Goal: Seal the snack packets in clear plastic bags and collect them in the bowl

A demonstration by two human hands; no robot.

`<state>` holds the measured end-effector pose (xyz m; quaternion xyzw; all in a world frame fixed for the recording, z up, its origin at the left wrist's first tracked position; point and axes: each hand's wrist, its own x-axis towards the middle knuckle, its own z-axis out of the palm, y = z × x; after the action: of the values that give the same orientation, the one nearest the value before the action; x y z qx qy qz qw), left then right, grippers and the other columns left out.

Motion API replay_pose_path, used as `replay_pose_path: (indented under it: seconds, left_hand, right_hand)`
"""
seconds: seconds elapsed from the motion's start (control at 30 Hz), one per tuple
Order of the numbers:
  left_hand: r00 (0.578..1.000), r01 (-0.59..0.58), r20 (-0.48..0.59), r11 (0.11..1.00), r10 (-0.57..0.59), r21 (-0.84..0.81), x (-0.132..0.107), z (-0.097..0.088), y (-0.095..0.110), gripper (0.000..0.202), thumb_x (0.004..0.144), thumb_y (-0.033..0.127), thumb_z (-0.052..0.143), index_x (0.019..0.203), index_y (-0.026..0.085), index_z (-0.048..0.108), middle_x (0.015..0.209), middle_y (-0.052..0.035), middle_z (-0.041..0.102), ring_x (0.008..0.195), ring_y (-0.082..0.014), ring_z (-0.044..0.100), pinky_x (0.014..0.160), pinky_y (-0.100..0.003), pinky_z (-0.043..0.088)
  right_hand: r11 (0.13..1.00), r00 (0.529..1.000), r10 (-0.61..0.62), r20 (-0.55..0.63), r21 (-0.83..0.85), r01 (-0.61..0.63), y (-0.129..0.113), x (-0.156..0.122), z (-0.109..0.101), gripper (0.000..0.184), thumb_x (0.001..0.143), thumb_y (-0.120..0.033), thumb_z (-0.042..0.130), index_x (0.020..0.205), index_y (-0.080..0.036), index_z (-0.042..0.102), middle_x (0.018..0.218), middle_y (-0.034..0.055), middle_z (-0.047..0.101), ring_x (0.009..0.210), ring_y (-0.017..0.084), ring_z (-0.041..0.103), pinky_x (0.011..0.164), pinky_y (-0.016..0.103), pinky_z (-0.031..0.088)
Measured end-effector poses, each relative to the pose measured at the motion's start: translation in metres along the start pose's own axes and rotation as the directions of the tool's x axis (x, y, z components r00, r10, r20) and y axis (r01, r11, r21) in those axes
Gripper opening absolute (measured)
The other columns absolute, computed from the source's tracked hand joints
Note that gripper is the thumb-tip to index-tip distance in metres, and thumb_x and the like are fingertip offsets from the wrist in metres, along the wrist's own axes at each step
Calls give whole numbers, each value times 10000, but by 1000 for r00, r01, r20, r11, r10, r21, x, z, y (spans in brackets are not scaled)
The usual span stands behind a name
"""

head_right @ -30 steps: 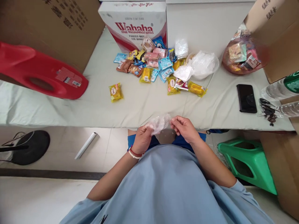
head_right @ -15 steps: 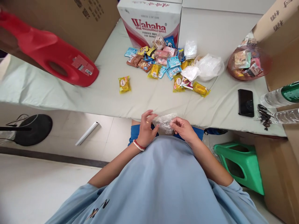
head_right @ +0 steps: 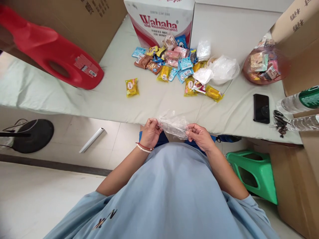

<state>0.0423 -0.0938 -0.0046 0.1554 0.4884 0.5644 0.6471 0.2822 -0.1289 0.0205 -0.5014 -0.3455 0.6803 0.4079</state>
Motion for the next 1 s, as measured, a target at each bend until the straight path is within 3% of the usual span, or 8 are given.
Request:
replay_pose_path:
  seconds: [0.23, 0.4, 0.53, 0.6, 0.67, 0.73, 0.83, 1.0]
  left_hand:
    - [999, 26, -23, 998, -27, -65, 2, -8, 4, 351, 701, 262, 832, 818, 221, 504, 790, 57, 610, 742, -97, 626, 698, -236, 514]
    - [994, -99, 62, 980, 90, 171, -4, -16, 8, 260, 704, 235, 743, 928, 223, 612, 951, 9, 695, 899, -148, 645, 759, -258, 484]
    - [968, -252, 122, 793, 221, 555, 3, -14, 19, 271, 920, 436, 629, 1096, 234, 669, 906, -12, 716, 910, -199, 647, 828, -320, 469]
    - [965, -261, 176, 654, 194, 710, 12, -9, 22, 300, 907, 502, 675, 1016, 224, 699, 794, 1, 683, 816, -199, 624, 803, -329, 455]
    - [967, -252, 175, 609, 184, 752, 21, -2, 23, 275, 836, 476, 762, 862, 214, 685, 691, 28, 614, 704, -166, 558, 736, -306, 428]
    - [958, -269, 107, 703, 266, 659, 29, 3, 22, 249, 781, 392, 799, 771, 210, 630, 670, 45, 567, 673, -135, 514, 702, -275, 411]
    - [944, -307, -25, 900, 330, 309, 34, 7, 23, 243, 742, 307, 797, 780, 222, 573, 764, 39, 593, 736, -122, 558, 687, -241, 430]
    - [990, -123, 47, 982, 131, -141, 32, -2, 32, 364, 665, 208, 841, 839, 245, 523, 932, 22, 684, 823, -138, 663, 674, -241, 498]
  right_hand:
    - [997, 984, -56, -170, -67, 45, 8, 7, -11, 403, 683, -516, 911, 854, -220, 698, 697, -28, 610, 565, 96, 477, 516, 242, 412]
    - [959, 977, -167, -133, -253, 129, 9, 6, -16, 344, 772, -516, 840, 884, -222, 701, 715, -27, 605, 596, 108, 498, 557, 251, 429]
    - [912, 974, -219, -59, -368, 183, 6, 5, -15, 327, 816, -526, 792, 894, -223, 697, 701, -31, 584, 620, 123, 499, 575, 258, 434]
    - [893, 974, -228, -8, -401, 206, 5, 4, -14, 317, 835, -525, 773, 897, -223, 697, 739, -20, 616, 654, 131, 525, 619, 270, 454]
    - [875, 973, -228, 33, -431, 220, 5, 3, -13, 297, 855, -511, 757, 902, -222, 701, 791, -6, 651, 706, 142, 561, 682, 285, 475]
    - [864, 971, -234, 36, -450, 225, 5, 2, -14, 280, 868, -495, 749, 908, -222, 704, 814, 1, 663, 735, 148, 576, 714, 291, 479]
    - [872, 966, -255, -43, -443, 211, 8, 1, -15, 278, 869, -492, 746, 918, -224, 695, 774, -11, 634, 682, 134, 540, 664, 276, 459]
    - [920, 960, -225, -165, -361, 153, 15, 5, -13, 316, 833, -520, 764, 905, -227, 672, 739, -27, 606, 592, 114, 491, 566, 260, 434]
